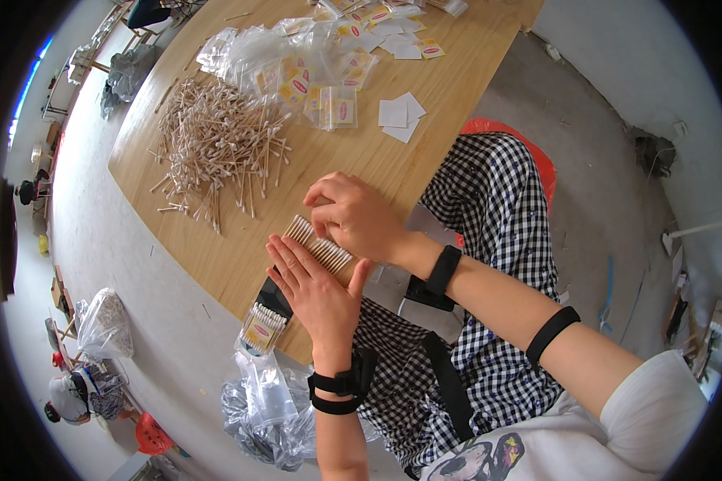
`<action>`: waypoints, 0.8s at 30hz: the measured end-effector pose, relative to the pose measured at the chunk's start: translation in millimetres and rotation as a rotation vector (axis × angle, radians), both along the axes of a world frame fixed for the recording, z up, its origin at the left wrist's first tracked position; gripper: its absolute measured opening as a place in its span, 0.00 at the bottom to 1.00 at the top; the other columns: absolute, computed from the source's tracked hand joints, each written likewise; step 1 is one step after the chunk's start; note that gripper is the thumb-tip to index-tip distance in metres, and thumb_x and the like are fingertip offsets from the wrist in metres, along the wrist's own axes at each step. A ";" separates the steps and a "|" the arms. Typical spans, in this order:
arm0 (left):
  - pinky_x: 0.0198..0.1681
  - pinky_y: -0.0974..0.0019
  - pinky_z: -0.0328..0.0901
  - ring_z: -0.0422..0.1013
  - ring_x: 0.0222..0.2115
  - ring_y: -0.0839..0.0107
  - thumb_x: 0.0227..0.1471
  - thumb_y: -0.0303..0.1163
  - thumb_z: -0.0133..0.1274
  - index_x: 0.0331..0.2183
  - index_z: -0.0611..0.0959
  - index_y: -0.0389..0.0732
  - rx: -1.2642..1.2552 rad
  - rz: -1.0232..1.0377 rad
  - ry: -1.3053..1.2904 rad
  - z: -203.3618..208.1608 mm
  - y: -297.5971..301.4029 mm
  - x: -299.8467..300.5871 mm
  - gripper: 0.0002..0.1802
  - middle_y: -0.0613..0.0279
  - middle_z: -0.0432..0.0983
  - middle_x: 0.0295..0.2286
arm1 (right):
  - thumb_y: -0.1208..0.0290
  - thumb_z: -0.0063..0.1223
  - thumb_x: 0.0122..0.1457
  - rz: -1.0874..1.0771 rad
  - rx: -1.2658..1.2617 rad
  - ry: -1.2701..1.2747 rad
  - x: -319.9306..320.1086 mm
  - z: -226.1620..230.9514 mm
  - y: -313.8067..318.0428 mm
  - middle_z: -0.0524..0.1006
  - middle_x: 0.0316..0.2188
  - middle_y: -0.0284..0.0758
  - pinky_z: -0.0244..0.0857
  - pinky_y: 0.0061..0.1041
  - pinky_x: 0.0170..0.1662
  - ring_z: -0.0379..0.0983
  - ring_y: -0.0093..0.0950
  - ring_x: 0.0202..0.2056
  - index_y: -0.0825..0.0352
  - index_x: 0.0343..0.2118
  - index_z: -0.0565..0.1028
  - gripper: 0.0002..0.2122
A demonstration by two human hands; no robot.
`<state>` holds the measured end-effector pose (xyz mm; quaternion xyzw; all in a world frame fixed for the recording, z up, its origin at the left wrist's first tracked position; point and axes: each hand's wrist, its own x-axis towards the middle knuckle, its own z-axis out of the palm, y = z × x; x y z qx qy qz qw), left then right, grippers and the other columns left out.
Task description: Packing cotton swabs into small plastic bags and sealing them.
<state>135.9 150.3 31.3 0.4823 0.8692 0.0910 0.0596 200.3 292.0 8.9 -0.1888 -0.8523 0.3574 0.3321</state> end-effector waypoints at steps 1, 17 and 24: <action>0.69 0.50 0.33 0.35 0.68 0.50 0.48 0.70 0.50 0.63 0.49 0.23 -0.001 0.001 0.000 0.2 -0.2 0.0 0.65 0.38 0.40 0.66 | 0.79 0.57 0.46 0.018 0.050 -0.012 0.5 0.5 0.4 0.76 0.38 0.31 0.68 0.31 0.48 0.72 0.31 0.45 0.64 0.19 0.77 0.03; 0.69 0.51 0.32 0.35 0.68 0.49 0.49 0.68 0.51 0.63 0.48 0.22 0.024 -0.012 -0.013 -2.2 -1.3 -2.4 0.64 0.37 0.39 0.66 | 0.74 0.58 0.50 0.006 0.123 -0.067 -3.4 2.2 -2.3 0.76 0.41 0.31 0.66 0.33 0.51 0.70 0.32 0.48 0.63 0.23 0.77 0.02; 0.69 0.50 0.32 0.34 0.68 0.48 0.49 0.67 0.52 0.63 0.49 0.22 0.011 -0.002 -0.009 0.9 -1.9 0.7 0.64 0.37 0.38 0.66 | 0.71 0.62 0.48 0.002 0.200 -0.126 -21.1 11.9 -0.3 0.73 0.47 0.33 0.59 0.35 0.56 0.64 0.34 0.56 0.62 0.24 0.78 0.04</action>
